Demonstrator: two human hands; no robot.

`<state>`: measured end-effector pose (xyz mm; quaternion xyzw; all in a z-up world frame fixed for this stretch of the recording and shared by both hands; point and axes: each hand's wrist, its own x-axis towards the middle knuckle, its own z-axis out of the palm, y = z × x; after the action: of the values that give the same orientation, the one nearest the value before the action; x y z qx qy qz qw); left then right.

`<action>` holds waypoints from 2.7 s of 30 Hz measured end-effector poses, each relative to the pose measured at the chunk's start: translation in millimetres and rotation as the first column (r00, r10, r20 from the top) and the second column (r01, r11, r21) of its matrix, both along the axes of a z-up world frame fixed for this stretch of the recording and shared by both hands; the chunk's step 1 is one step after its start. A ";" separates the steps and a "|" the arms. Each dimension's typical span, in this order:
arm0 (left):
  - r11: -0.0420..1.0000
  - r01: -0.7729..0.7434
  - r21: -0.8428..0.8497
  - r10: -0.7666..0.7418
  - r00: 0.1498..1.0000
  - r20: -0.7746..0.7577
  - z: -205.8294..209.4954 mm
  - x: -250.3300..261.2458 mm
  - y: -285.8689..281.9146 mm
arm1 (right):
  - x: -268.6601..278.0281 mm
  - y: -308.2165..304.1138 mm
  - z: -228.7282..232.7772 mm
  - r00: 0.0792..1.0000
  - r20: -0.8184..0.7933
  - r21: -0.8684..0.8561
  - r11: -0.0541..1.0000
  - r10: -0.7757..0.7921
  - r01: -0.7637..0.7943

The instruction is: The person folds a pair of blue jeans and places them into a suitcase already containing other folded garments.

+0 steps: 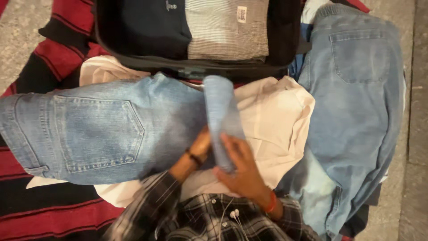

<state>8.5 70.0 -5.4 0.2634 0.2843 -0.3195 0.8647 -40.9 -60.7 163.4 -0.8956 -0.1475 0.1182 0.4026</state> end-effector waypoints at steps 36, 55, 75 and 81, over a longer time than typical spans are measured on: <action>0.258 -0.310 0.915 -0.100 0.934 0.344 23.5 -59.3 433.3 | 125.1 -33.7 -179.8 0.874 -0.444 0.134 0.950 -0.198 0.283; 0.442 -0.442 0.781 -0.147 0.823 0.549 93.3 -53.3 413.0 | 124.4 -17.3 -117.8 0.640 -0.758 0.384 0.707 -0.126 0.594; 0.284 -0.402 0.871 -0.120 0.886 0.448 72.2 -113.8 274.9 | 57.6 -109.1 -54.7 0.938 0.240 -0.483 0.808 -0.249 0.338; 0.289 -0.019 0.957 -0.161 0.985 0.068 94.4 -101.4 275.0 | 43.2 -78.0 -61.0 0.919 0.361 -0.702 0.695 0.160 0.155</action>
<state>-92.9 345.1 89.0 0.7614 0.3399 -0.1049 0.5419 2.4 -138.8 102.5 -0.9854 -0.1687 -0.0159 -0.0178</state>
